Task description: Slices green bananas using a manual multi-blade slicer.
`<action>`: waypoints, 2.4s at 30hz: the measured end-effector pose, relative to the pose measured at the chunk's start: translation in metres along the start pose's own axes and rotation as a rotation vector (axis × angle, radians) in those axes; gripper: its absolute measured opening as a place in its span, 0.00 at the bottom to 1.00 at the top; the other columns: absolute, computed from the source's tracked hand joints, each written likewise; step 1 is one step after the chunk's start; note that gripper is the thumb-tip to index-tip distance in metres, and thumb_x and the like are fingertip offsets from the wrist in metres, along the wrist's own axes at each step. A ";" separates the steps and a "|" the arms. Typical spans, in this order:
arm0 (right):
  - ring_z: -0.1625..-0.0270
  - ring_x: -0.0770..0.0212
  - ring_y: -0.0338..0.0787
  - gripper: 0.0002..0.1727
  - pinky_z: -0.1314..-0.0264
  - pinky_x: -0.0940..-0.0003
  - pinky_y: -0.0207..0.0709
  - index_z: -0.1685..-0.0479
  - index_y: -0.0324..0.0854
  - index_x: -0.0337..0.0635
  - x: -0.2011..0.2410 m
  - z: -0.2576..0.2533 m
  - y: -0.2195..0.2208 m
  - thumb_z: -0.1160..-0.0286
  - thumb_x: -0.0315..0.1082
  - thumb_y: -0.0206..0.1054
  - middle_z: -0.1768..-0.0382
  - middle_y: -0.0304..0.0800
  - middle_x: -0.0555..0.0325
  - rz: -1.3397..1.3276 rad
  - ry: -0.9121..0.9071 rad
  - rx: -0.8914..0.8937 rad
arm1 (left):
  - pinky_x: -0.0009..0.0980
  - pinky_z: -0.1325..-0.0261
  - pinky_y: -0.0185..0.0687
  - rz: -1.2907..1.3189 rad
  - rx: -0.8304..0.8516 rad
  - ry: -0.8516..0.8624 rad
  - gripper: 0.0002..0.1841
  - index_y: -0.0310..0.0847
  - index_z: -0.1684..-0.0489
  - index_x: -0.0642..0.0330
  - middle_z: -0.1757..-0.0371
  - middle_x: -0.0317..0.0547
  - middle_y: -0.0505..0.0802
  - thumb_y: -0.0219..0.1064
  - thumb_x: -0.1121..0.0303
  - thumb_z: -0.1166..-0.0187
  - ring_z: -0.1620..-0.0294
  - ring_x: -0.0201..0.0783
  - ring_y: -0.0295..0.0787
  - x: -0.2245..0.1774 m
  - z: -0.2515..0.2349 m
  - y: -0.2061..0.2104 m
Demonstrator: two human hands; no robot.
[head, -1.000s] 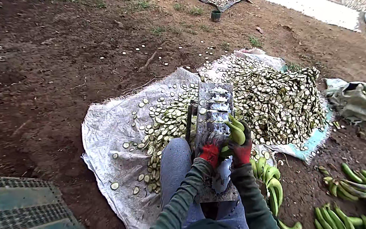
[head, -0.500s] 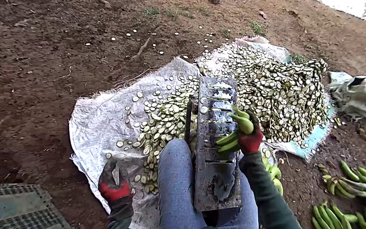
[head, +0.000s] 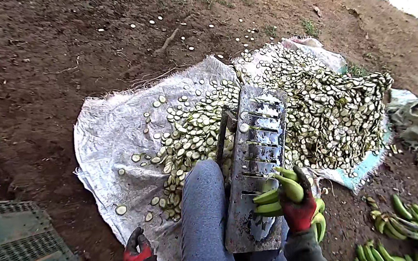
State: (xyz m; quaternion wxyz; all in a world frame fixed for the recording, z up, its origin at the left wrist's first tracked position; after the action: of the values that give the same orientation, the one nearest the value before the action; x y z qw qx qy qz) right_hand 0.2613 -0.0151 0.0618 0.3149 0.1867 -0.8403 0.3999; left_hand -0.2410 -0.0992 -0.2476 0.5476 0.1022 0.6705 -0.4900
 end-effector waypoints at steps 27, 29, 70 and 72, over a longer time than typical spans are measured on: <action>0.34 0.44 0.90 0.42 0.35 0.43 0.84 0.18 0.74 0.46 0.004 -0.236 0.095 0.45 0.25 0.75 0.31 0.87 0.43 0.145 -0.219 -0.088 | 0.48 0.30 0.78 0.002 0.044 -0.095 0.20 0.78 0.31 0.76 0.39 0.71 0.89 0.53 0.71 0.13 0.39 0.56 0.87 -0.019 -0.001 0.015; 0.38 0.45 0.91 0.41 0.40 0.42 0.87 0.18 0.72 0.43 0.010 -0.161 0.077 0.41 0.27 0.77 0.33 0.87 0.42 0.074 -0.292 -0.054 | 0.49 0.29 0.77 -0.010 0.077 -0.111 0.20 0.79 0.31 0.75 0.39 0.70 0.89 0.53 0.72 0.14 0.38 0.57 0.87 -0.007 0.002 0.025; 0.26 0.64 0.83 0.38 0.14 0.56 0.68 0.27 0.77 0.57 0.003 0.103 0.036 0.37 0.62 0.79 0.34 0.89 0.64 -0.216 -0.305 0.079 | 0.34 0.29 0.83 0.709 -0.024 0.553 0.19 0.72 0.31 0.78 0.36 0.46 0.90 0.54 0.73 0.13 0.36 0.31 0.88 -0.264 -0.041 -0.007; 0.23 0.66 0.82 0.36 0.08 0.54 0.60 0.25 0.76 0.58 0.003 0.097 0.039 0.33 0.61 0.75 0.31 0.88 0.65 -0.193 -0.355 0.085 | 0.42 0.28 0.84 0.823 0.188 0.597 0.17 0.79 0.32 0.65 0.38 0.39 0.93 0.52 0.67 0.11 0.36 0.39 0.90 -0.322 -0.019 0.013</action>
State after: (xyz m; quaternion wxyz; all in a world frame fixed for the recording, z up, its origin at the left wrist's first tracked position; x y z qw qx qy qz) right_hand 0.2002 -0.0685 -0.0042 0.1907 0.3471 -0.8431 0.3639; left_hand -0.1220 0.0507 0.0123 0.4682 0.5418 0.6549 -0.2416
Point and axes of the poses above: each hand's wrist, its own z-axis away from the middle knuckle, its own y-axis out of the palm, x = y × z, the point moved 9 cm from there along -z, towards the middle knuckle
